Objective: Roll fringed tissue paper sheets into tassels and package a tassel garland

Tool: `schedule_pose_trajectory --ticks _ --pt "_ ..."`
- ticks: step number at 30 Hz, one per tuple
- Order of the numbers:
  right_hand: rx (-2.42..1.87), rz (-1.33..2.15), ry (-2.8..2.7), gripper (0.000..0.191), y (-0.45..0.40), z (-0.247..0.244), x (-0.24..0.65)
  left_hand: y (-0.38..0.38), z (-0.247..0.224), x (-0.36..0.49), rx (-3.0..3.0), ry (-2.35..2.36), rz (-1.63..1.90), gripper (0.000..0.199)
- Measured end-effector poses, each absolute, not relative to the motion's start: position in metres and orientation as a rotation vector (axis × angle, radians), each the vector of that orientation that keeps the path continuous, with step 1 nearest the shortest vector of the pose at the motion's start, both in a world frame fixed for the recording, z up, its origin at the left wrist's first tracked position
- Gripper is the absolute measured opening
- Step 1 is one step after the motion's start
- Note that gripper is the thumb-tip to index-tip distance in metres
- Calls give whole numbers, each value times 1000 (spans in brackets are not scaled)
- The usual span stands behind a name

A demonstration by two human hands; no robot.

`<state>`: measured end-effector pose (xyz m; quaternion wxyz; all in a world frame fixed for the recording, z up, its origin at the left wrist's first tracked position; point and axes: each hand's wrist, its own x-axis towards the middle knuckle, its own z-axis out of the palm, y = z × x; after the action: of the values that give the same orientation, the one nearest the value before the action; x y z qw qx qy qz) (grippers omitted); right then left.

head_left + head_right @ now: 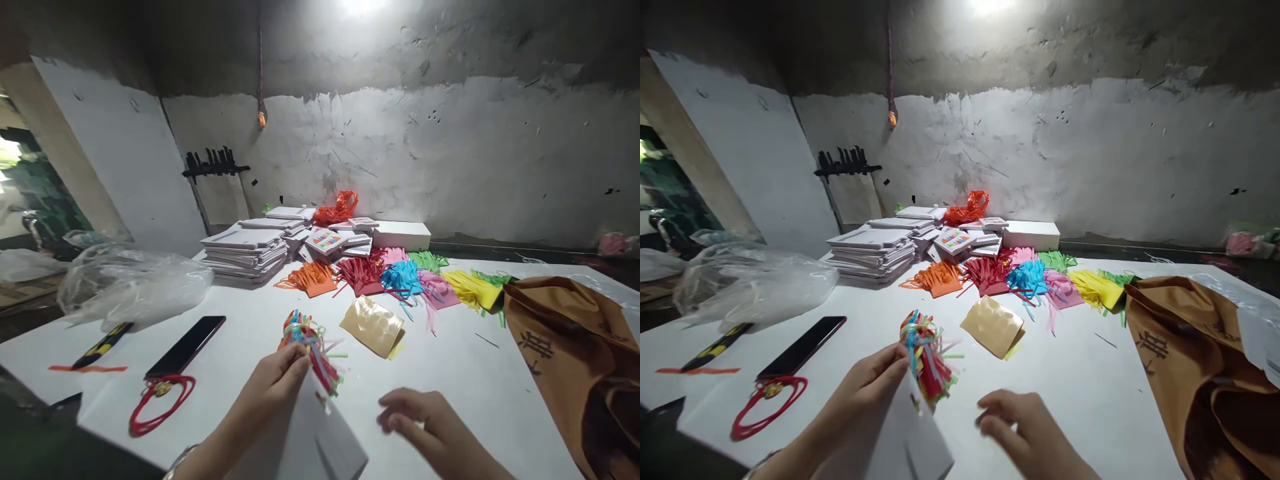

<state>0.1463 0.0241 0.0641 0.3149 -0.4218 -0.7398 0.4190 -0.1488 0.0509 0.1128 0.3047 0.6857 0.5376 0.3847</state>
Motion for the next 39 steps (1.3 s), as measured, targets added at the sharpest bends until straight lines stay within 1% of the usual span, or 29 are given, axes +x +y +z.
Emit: schedule_pose_trajectory --ticks 3,5,8,11,13,15,16,19,20,21,22,24,25,27,33,39 --pt "-1445 866 -1796 50 95 47 184 74 110 -157 1839 1523 890 46" --pt "-1598 769 -1705 48 145 35 201 90 108 -154 1855 1525 761 49" --pt "-1725 727 -1653 46 202 14 200 109 104 -136 1926 1493 517 51" --pt "-1681 800 -1670 39 224 2 183 121 106 -115 2049 1470 303 50" --pt "-1579 896 -1706 29 224 5 180 128 112 -105 2134 1454 257 45" --pt "-1455 1016 -1762 20 216 16 186 138 120 -97 2187 1446 319 30" --pt "-1394 1076 -1794 17 210 24 192 144 123 -93 2211 1443 364 28" --pt "-1254 1198 -1865 19 192 52 210 162 126 -77 2361 1390 423 59" --pt "-1228 1218 -1884 21 186 61 214 168 125 -70 2434 1349 388 61" --pt "-1210 1229 -1902 22 180 68 216 173 123 -63 2499 1307 323 56" --pt "-1198 1233 -1919 23 175 73 216 177 120 -55 2549 1273 246 46" --pt "-1181 1230 -1952 23 166 79 214 183 114 -43 2594 1246 114 28" --pt "-1179 1216 -1961 21 163 80 212 185 110 -38 2597 1252 84 25" --pt "-1183 1171 -1963 18 159 78 208 186 106 -33 2599 1267 92 25" --pt "-1202 955 -1907 21 157 60 198 181 104 -33 2604 1260 118 25" --pt "-1207 901 -1856 20 153 56 196 175 103 -30 2620 1264 121 24"
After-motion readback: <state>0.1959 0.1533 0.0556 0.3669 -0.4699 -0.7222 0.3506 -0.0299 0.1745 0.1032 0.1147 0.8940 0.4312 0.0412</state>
